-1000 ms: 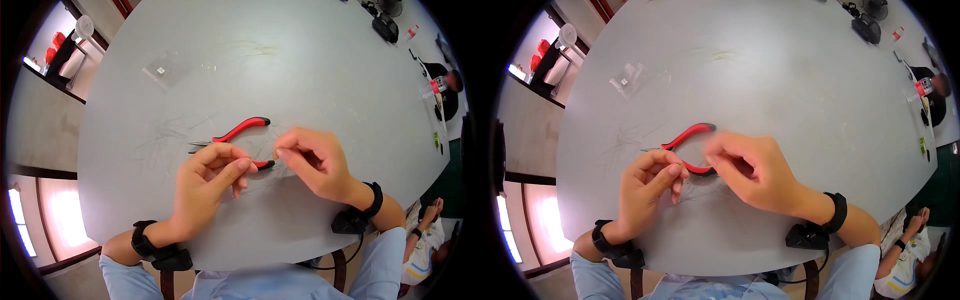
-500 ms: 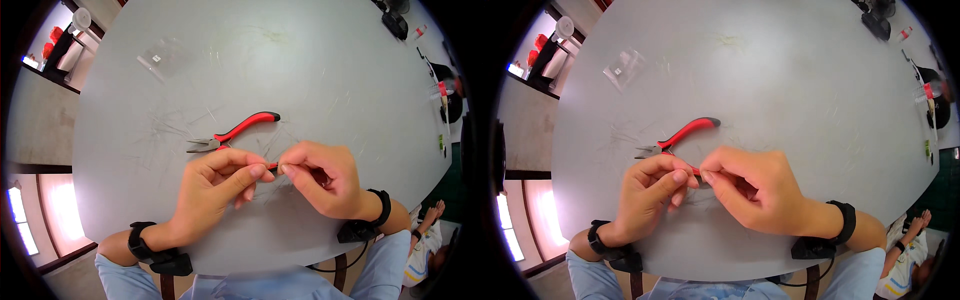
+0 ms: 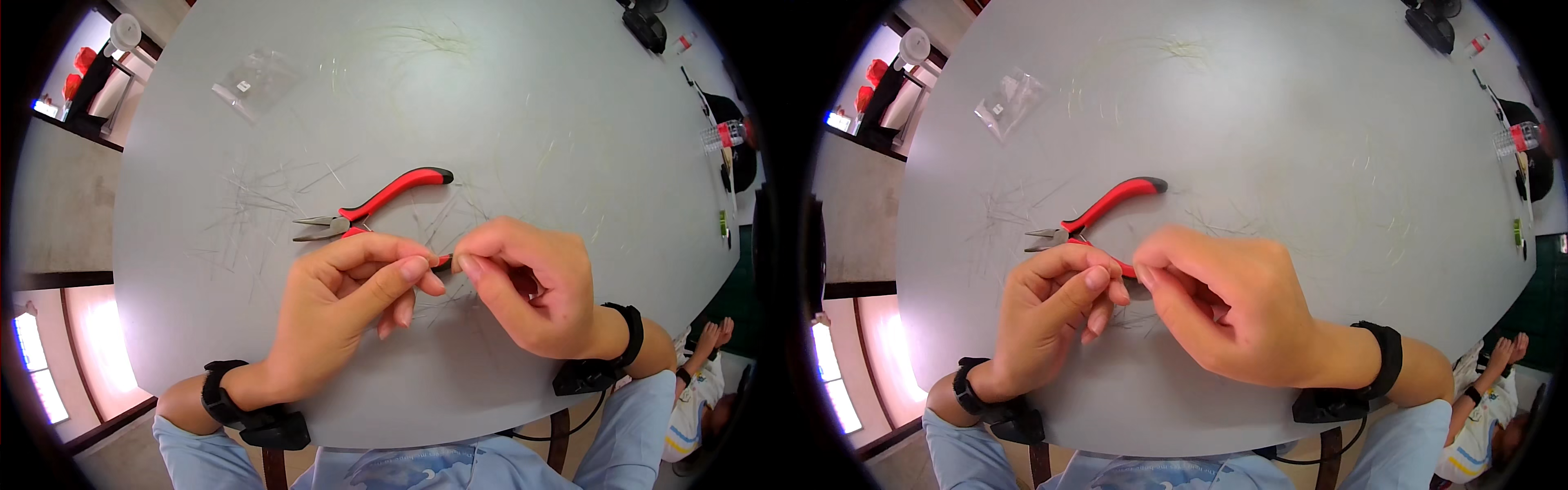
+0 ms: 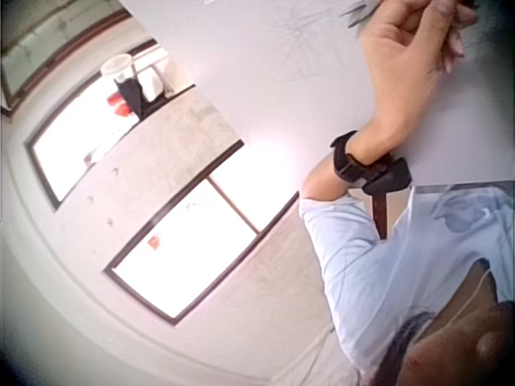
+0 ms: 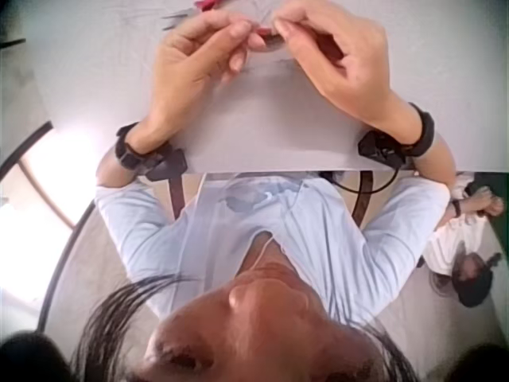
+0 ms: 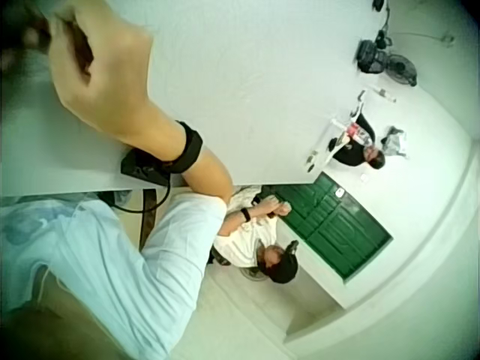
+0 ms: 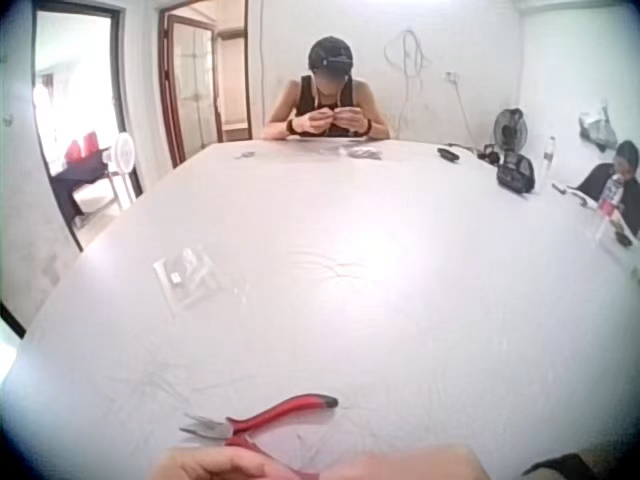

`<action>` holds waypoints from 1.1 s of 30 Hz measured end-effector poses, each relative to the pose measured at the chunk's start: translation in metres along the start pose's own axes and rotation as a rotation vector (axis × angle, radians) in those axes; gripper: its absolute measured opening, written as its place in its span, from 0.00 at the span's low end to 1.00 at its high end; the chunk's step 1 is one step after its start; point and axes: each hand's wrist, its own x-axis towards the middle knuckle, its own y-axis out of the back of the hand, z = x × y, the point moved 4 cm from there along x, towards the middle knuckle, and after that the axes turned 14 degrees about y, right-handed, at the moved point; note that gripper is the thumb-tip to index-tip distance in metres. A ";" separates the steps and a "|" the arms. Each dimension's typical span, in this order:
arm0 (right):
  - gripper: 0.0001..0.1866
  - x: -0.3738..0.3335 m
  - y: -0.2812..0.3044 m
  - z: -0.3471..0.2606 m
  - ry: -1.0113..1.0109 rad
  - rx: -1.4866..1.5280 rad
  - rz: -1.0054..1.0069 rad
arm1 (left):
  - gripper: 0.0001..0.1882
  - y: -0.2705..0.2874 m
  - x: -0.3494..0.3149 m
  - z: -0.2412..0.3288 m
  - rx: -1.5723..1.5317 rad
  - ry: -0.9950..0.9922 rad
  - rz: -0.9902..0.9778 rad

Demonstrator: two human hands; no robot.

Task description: The person assembles fishing gear by threading thin line through a small connector and using pliers to cut lengths of the line on a table.

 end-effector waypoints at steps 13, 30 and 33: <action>0.04 0.001 0.001 0.001 0.032 -0.025 -0.023 | 0.08 -0.002 -0.001 0.003 0.009 0.023 0.013; 0.05 0.002 0.000 -0.004 0.074 -0.053 -0.046 | 0.08 -0.005 -0.004 0.002 0.102 0.006 -0.046; 0.06 0.002 0.003 -0.006 0.051 -0.041 -0.010 | 0.06 -0.006 -0.005 0.007 0.156 0.017 0.031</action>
